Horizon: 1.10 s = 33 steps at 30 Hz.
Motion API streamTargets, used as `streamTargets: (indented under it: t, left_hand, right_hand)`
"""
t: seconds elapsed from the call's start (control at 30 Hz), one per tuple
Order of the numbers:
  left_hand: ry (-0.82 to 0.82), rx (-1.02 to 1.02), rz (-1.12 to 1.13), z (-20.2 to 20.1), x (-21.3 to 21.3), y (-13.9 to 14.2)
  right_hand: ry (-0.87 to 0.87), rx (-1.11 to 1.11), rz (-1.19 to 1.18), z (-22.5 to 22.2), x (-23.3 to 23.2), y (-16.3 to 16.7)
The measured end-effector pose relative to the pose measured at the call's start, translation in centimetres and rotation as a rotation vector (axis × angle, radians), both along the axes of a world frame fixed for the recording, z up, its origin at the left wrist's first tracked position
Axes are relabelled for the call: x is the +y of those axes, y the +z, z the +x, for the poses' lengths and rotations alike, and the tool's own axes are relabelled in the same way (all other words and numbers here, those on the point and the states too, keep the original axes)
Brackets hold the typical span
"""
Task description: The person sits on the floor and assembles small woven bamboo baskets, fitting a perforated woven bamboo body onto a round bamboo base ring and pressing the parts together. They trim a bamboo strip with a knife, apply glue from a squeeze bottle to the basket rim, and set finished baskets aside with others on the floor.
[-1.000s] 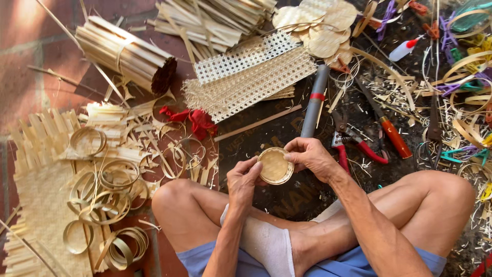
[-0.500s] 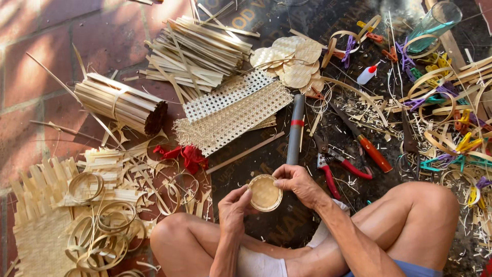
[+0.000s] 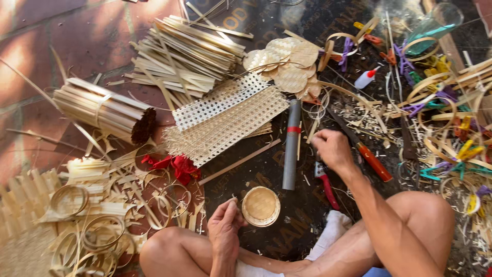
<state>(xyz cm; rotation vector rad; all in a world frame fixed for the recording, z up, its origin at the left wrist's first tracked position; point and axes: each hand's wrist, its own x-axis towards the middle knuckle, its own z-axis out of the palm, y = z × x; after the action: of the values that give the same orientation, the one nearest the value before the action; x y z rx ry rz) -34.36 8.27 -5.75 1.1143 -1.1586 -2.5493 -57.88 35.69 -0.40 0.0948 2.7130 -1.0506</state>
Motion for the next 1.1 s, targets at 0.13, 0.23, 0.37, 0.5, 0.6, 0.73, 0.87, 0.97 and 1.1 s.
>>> streamTargets:
  t: [0.13, 0.23, 0.37, 0.5, 0.6, 0.73, 0.87, 0.97, 1.1]
  left_hand:
    - [0.009, 0.046, 0.028, -1.0, -1.1, 0.1]
    - [0.102, -0.020, -0.015, -1.0, -2.5, 1.6]
    - [0.134, 0.049, -0.186, -0.7, -10.9, 4.8]
    - [-0.016, -0.156, -1.087, 1.2, -26.1, 7.9]
    - [-0.277, -0.683, -1.107, 0.3, -33.6, 7.3]
    - [-0.329, -0.668, -1.260, -2.4, -35.8, 4.7]
    - [-0.241, -0.569, -0.959, -3.0, -36.5, 4.8]
    - [-0.008, -0.429, -0.703, -2.5, -37.3, 6.6]
    - [0.198, -0.056, -0.434, 0.0, -36.9, 7.8]
  right_hand:
    - [0.183, 0.101, 0.457, -4.9, -3.7, -1.6]
    - [0.293, -0.123, 0.598, -6.7, -7.0, -2.0]
    - [0.199, 0.019, 0.497, -5.0, -9.5, -2.6]
    - [0.204, 0.119, -0.067, -0.2, -9.3, -4.6]
    - [0.131, 0.107, -0.288, 3.7, -8.3, -5.8]
    - [0.083, 0.223, 0.028, 5.9, -5.9, -4.4]
    - [-0.041, 0.277, 0.480, 8.8, -1.8, -1.4]
    - [-0.094, 0.374, 0.378, 9.6, 0.4, -1.3]
    - [-0.141, 0.432, 0.365, 9.2, 1.8, -3.3]
